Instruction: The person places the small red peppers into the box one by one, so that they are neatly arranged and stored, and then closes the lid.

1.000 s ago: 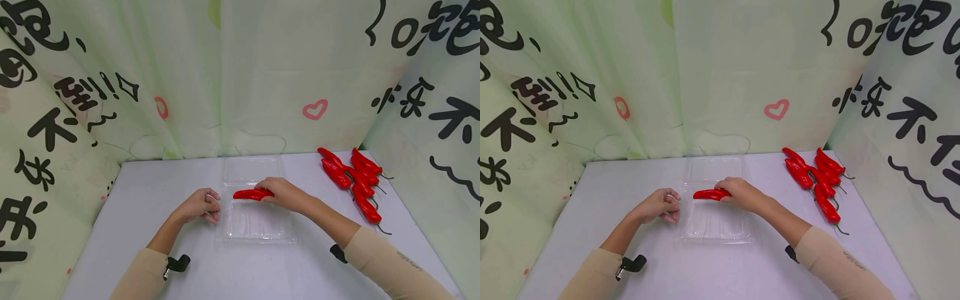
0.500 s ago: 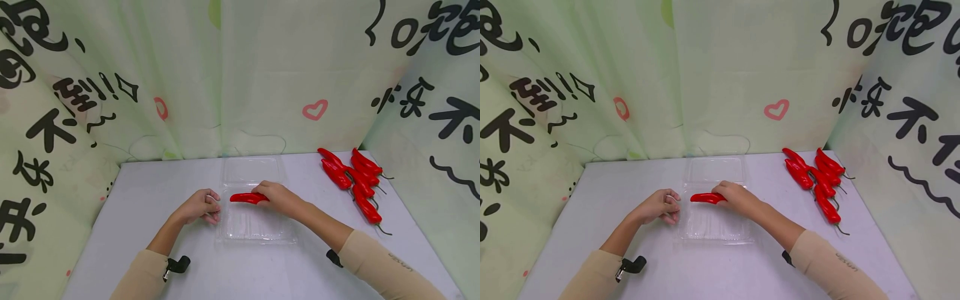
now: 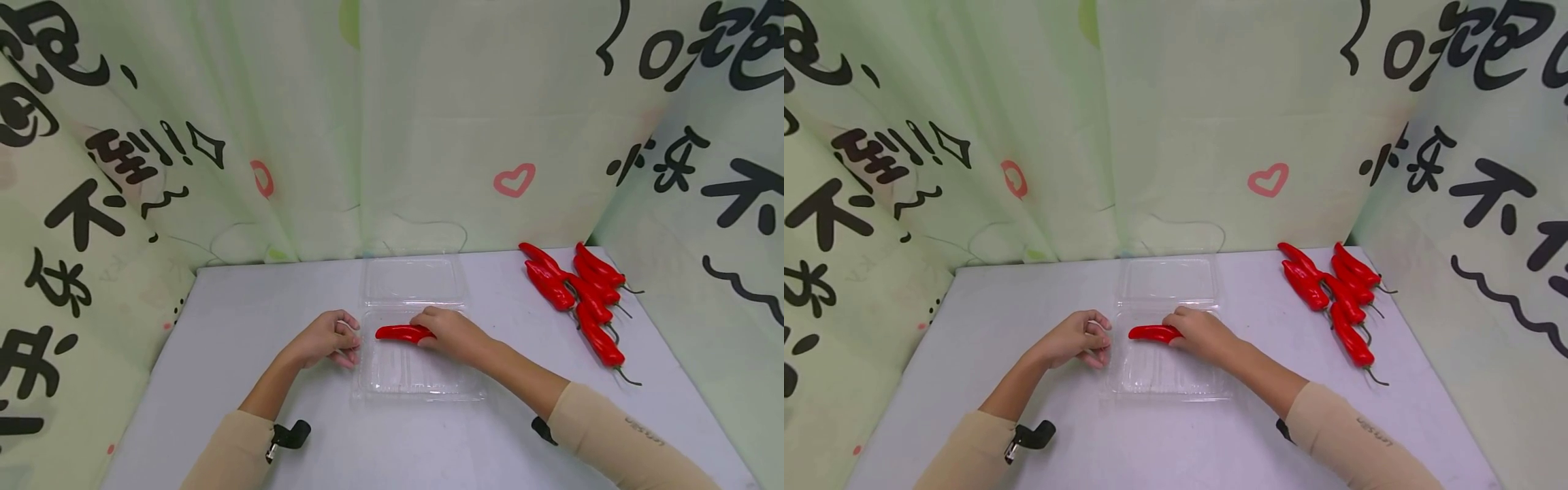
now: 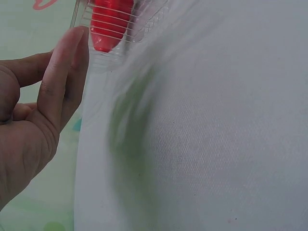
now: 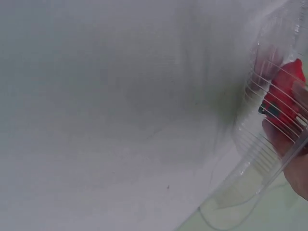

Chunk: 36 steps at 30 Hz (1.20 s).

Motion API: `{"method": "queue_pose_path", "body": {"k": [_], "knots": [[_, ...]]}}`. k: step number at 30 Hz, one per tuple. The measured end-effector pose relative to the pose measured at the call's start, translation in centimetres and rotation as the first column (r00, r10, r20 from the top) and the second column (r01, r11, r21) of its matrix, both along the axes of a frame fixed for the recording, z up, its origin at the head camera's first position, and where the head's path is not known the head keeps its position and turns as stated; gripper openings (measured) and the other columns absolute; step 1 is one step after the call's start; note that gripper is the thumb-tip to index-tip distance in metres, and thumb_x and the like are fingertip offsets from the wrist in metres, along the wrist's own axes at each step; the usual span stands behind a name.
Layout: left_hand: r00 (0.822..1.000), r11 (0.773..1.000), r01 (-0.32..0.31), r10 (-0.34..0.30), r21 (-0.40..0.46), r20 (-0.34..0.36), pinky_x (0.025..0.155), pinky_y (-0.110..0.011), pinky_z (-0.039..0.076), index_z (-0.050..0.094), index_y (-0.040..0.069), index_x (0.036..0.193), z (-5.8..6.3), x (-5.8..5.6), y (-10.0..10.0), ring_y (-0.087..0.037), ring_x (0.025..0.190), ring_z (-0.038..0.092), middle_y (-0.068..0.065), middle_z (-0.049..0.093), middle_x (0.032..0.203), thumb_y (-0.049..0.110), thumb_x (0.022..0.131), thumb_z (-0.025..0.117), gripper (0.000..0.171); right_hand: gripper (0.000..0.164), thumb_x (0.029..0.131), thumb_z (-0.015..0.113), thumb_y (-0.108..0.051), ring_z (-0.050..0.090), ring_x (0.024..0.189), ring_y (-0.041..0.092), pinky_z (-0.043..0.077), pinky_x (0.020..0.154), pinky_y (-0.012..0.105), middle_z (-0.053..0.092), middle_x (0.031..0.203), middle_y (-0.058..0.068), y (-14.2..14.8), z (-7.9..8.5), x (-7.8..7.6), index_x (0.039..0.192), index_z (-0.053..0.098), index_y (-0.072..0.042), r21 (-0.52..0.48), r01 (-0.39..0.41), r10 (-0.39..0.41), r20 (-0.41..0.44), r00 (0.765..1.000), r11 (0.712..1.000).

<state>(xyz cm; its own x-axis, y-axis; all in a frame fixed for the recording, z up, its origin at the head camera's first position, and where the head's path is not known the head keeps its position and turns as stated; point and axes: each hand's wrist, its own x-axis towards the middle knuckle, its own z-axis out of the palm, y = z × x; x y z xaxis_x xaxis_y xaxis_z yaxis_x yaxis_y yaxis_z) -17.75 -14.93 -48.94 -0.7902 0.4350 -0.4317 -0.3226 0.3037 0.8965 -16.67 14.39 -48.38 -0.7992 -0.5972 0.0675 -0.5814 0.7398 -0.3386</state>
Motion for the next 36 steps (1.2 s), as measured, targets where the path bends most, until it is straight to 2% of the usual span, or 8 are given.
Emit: {"method": "queue_pose_path", "body": {"k": [10, 16, 21, 30, 36], "knots": [[1.0, 1.0, -0.003, 0.003, -0.005, -0.005, 0.063, -0.041, 0.064, 0.048, -0.004, 0.119, 0.0, 0.1, -0.2, -0.024, 0.065, 0.071, -0.023, 0.067, 0.092, -0.001, 0.095, 0.064, 0.029, 0.036, 0.083, 0.083, -0.02, 0.067, 0.093, 0.014, 0.062, 0.082, 0.029, 0.069, 0.107, 0.0, 0.0, -0.8, 0.6, 0.117, 0.071, -0.014, -0.006, 0.011, -0.012, -0.116, 0.993, 1.0], [1.0, 1.0, 0.003, -0.003, -0.007, -0.002, 0.063, -0.04, 0.064, 0.047, -0.005, 0.12, 0.1, 0.1, -0.2, -0.023, 0.065, 0.072, -0.023, 0.068, 0.093, 0.0, 0.095, 0.064, 0.031, 0.037, 0.082, 0.084, -0.02, 0.064, 0.092, 0.015, 0.062, 0.077, 0.029, 0.066, 0.105, 0.001, -0.1, -0.9, 0.8, 0.116, 0.071, -0.015, 0.015, 0.018, -0.015, -0.18, 0.984, 1.0], [1.0, 1.0, 0.01, -0.01, 0.002, 0.002, 0.064, -0.04, 0.064, 0.046, -0.006, 0.122, 0.1, 0.0, -0.2, -0.023, 0.065, 0.072, -0.018, 0.068, 0.089, 0.0, 0.095, 0.065, 0.033, 0.034, 0.081, 0.085, -0.021, 0.063, 0.088, 0.013, 0.062, 0.072, 0.028, 0.066, 0.102, -0.001, -0.2, -1.2, 0.7, 0.113, 0.071, -0.017, 0.027, 0.033, -0.027, -0.214, 0.976, 0.999], [1.0, 1.0, 0.019, -0.019, 0.007, 0.0, 0.063, -0.039, 0.064, 0.047, -0.006, 0.12, -0.1, -0.3, -0.1, -0.023, 0.065, 0.071, -0.014, 0.067, 0.087, -0.001, 0.095, 0.064, 0.031, 0.036, 0.081, 0.085, -0.021, 0.063, 0.091, 0.016, 0.062, 0.074, 0.028, 0.066, 0.104, 0.001, -0.3, -1.2, 0.6, 0.114, 0.072, -0.018, 0.064, 0.052, -0.034, -0.253, 0.967, 0.997], [1.0, 1.0, 0.027, -0.027, 0.013, 0.001, 0.062, -0.038, 0.064, 0.045, -0.008, 0.121, 0.0, -0.3, -0.1, -0.022, 0.064, 0.07, -0.016, 0.067, 0.087, -0.002, 0.095, 0.063, 0.033, 0.039, 0.08, 0.086, -0.018, 0.064, 0.096, 0.019, 0.062, 0.078, 0.032, 0.068, 0.107, 0.003, -0.4, -0.9, 0.7, 0.115, 0.069, -0.014, 0.066, 0.066, -0.049, -0.234, 0.971, 0.996]]}}
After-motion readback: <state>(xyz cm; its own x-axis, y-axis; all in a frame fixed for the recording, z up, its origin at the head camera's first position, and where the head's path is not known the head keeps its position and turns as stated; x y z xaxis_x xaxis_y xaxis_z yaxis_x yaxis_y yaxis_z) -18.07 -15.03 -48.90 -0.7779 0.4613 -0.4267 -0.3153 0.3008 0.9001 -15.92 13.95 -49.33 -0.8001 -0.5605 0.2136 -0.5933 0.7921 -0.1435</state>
